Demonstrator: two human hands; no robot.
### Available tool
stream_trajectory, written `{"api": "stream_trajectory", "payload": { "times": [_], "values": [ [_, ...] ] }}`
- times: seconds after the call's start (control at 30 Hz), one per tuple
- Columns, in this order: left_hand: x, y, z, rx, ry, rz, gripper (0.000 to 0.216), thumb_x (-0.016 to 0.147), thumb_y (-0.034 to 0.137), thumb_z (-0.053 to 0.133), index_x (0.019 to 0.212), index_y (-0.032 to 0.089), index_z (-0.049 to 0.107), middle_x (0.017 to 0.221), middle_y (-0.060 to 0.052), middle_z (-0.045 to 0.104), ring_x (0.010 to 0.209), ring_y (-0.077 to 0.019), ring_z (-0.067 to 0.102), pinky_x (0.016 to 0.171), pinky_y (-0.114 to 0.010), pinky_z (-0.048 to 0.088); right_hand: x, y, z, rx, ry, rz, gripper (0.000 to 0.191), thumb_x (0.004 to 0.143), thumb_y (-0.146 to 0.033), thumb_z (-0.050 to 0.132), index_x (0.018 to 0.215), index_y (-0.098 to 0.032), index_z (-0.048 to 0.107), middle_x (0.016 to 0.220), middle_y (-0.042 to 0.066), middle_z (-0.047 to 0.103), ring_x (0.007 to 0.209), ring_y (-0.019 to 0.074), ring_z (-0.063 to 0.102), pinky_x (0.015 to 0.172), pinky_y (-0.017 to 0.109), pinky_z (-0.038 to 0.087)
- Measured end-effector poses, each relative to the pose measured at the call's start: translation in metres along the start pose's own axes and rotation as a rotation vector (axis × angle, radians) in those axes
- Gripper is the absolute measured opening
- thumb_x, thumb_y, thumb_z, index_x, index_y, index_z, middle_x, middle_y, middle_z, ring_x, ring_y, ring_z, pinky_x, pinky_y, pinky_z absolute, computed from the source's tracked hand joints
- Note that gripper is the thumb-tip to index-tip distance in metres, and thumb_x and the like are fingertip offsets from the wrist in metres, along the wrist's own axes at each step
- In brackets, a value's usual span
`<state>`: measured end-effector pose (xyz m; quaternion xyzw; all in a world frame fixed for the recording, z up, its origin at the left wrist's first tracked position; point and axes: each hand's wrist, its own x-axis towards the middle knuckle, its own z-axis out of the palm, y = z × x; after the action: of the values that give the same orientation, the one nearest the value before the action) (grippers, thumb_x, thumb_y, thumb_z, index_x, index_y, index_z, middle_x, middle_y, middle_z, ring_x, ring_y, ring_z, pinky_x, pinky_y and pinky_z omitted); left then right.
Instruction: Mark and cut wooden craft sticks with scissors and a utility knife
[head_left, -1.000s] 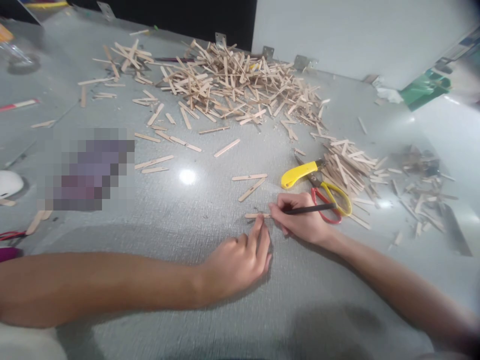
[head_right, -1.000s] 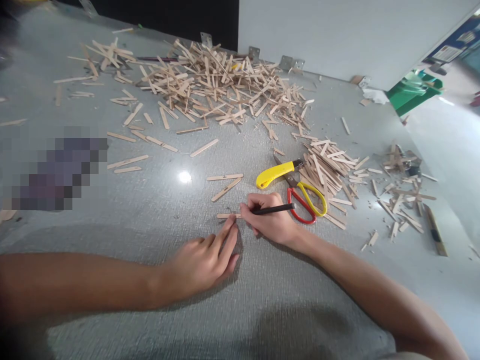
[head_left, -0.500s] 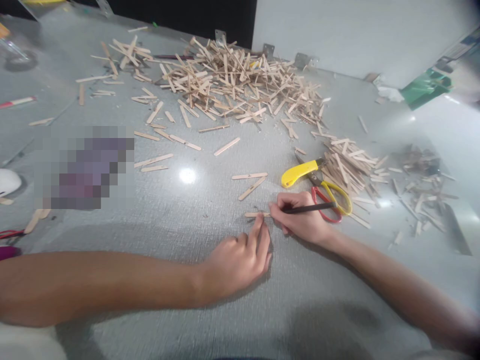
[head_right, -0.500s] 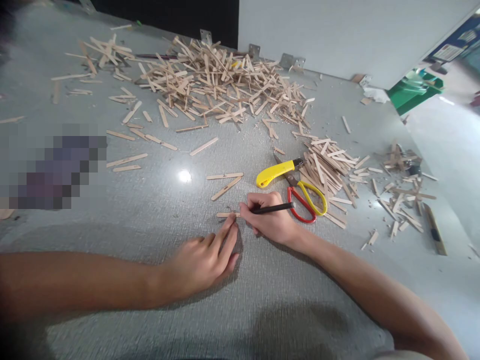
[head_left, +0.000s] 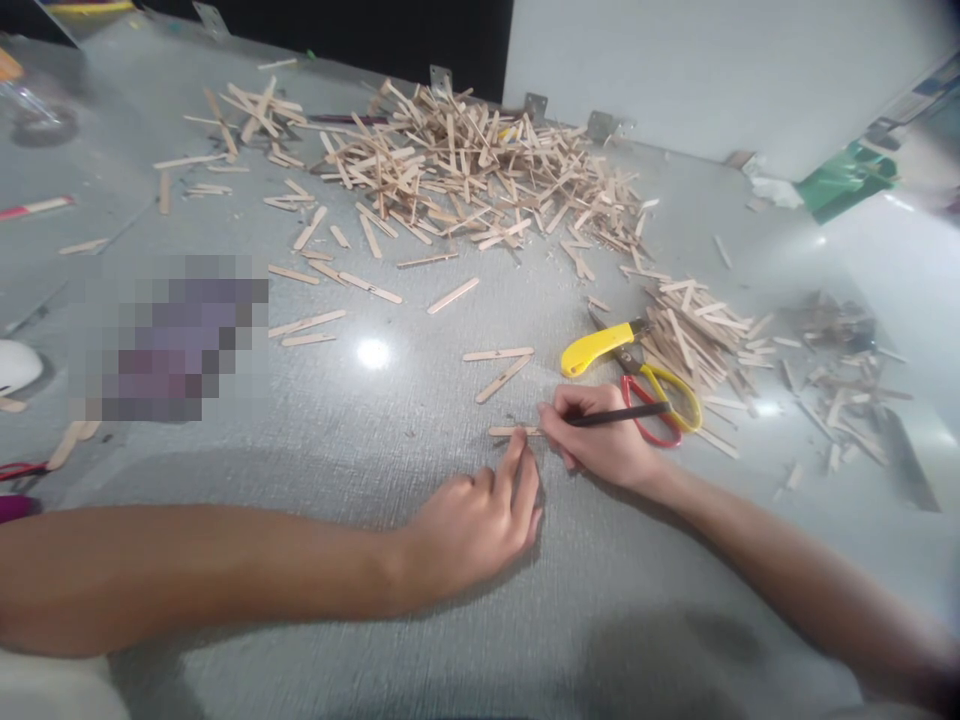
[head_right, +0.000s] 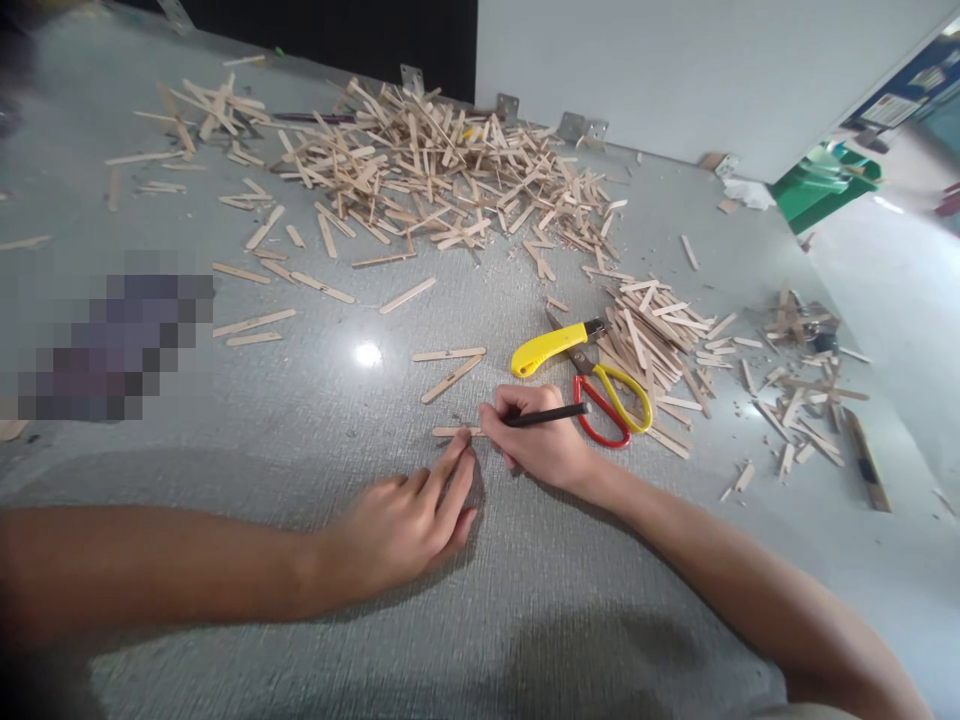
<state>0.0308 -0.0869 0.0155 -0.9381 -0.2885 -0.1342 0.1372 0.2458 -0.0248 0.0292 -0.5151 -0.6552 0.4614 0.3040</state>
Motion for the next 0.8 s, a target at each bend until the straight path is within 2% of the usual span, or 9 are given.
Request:
{"api": "stream_trajectory", "payload": {
  "times": [0.27, 0.63, 0.8],
  "values": [
    [-0.0018, -0.0007, 0.0009, -0.018, -0.016, 0.004, 0.048, 0.111, 0.026, 0.049, 0.13, -0.009, 0.076, 0.138, -0.038, 0.072, 0.058, -0.0227, 0.077, 0.041, -0.031, 0.054, -0.0004, 0.0003, -0.0002, 0.001, -0.001, -0.013, 0.052, 0.104, -0.04, 0.072, 0.06, -0.026, 0.048, 0.041, -0.006, 0.055, 0.033, 0.01, 0.049, 0.037, 0.024, 0.034],
    [-0.0003, -0.0005, 0.001, -0.018, -0.019, -0.007, 0.048, 0.109, 0.024, 0.048, 0.129, -0.007, 0.077, 0.138, -0.037, 0.073, 0.057, -0.0231, 0.078, 0.041, -0.031, 0.056, 0.0027, -0.0023, 0.0012, 0.052, 0.016, 0.032, 0.048, 0.103, -0.036, 0.07, 0.06, -0.025, 0.05, 0.042, -0.007, 0.053, 0.032, 0.0089, 0.047, 0.035, 0.023, 0.036],
    [-0.0006, 0.0002, -0.0003, -0.012, -0.018, -0.014, 0.048, 0.107, 0.026, 0.051, 0.13, -0.007, 0.078, 0.138, -0.037, 0.073, 0.059, -0.0229, 0.078, 0.043, -0.031, 0.056, 0.0032, -0.0028, 0.0049, 0.047, 0.032, 0.049, 0.049, 0.103, -0.034, 0.07, 0.058, -0.025, 0.051, 0.043, -0.007, 0.052, 0.032, 0.0082, 0.045, 0.034, 0.023, 0.033]
  ]
}}
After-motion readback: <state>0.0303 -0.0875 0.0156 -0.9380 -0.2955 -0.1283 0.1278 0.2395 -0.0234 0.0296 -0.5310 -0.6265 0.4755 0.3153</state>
